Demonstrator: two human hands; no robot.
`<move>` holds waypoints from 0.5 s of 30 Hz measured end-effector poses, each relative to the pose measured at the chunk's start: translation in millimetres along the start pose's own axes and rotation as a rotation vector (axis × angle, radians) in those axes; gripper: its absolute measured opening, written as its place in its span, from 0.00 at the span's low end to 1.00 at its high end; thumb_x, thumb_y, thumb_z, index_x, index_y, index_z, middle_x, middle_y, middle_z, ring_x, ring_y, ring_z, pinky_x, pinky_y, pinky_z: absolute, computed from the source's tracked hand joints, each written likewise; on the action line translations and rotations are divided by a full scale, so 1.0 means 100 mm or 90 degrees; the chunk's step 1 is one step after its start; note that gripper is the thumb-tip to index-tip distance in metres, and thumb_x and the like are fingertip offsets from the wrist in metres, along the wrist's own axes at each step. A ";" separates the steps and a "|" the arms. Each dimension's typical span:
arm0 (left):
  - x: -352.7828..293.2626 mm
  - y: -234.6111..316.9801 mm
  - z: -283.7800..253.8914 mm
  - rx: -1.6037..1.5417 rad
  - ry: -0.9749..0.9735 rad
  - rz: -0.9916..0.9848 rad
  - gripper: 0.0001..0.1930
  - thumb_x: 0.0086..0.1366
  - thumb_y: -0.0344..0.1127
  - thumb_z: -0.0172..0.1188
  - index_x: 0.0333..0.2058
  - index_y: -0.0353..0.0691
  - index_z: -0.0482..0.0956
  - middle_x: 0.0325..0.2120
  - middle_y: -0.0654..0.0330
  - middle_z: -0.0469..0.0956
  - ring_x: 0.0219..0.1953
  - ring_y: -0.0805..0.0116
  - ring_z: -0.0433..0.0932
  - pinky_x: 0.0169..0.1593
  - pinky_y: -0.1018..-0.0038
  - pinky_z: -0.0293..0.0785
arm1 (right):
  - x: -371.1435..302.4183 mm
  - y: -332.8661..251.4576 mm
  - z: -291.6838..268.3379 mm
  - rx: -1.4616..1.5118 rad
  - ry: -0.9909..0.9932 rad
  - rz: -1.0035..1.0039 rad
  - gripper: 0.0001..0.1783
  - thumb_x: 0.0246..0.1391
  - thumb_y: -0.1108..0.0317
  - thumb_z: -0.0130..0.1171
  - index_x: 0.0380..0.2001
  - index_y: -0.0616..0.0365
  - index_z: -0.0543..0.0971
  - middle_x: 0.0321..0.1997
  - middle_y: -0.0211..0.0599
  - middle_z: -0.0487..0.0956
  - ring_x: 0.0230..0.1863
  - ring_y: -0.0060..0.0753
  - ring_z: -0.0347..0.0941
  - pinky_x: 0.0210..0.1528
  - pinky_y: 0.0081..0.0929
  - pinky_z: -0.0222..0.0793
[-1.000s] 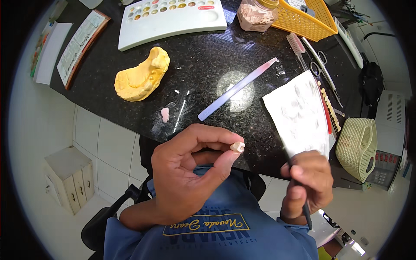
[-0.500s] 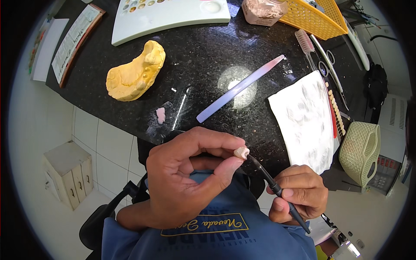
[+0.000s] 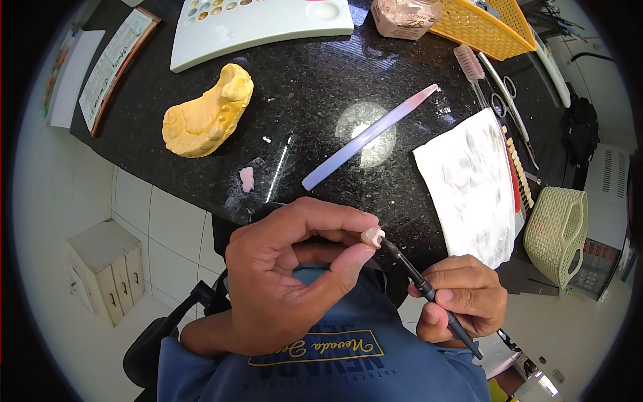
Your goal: Applying and shaping porcelain ceramic material on a dental crown prosthetic using a brush and liquid.
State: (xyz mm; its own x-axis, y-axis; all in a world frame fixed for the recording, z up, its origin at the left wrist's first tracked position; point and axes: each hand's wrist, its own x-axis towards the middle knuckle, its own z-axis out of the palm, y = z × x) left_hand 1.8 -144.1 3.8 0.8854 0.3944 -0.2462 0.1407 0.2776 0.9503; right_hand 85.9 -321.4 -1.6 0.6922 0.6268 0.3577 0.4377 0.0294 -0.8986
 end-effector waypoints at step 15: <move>0.00 0.03 0.01 -0.036 0.016 -0.017 0.11 0.54 0.14 0.56 0.38 0.27 0.72 0.33 0.48 0.78 0.37 0.67 0.80 0.43 0.74 0.79 | 0.02 0.01 0.02 0.021 0.012 -0.024 0.14 0.35 0.80 0.68 0.29 0.62 0.76 0.25 0.44 0.77 0.24 0.37 0.76 0.24 0.23 0.72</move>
State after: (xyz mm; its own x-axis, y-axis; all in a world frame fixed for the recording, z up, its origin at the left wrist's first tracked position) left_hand 2.8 -143.8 7.1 0.8698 0.4079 -0.2775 0.1386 0.3378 0.9310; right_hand 86.4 -318.6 -2.1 0.6862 0.6098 0.3965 0.4449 0.0794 -0.8921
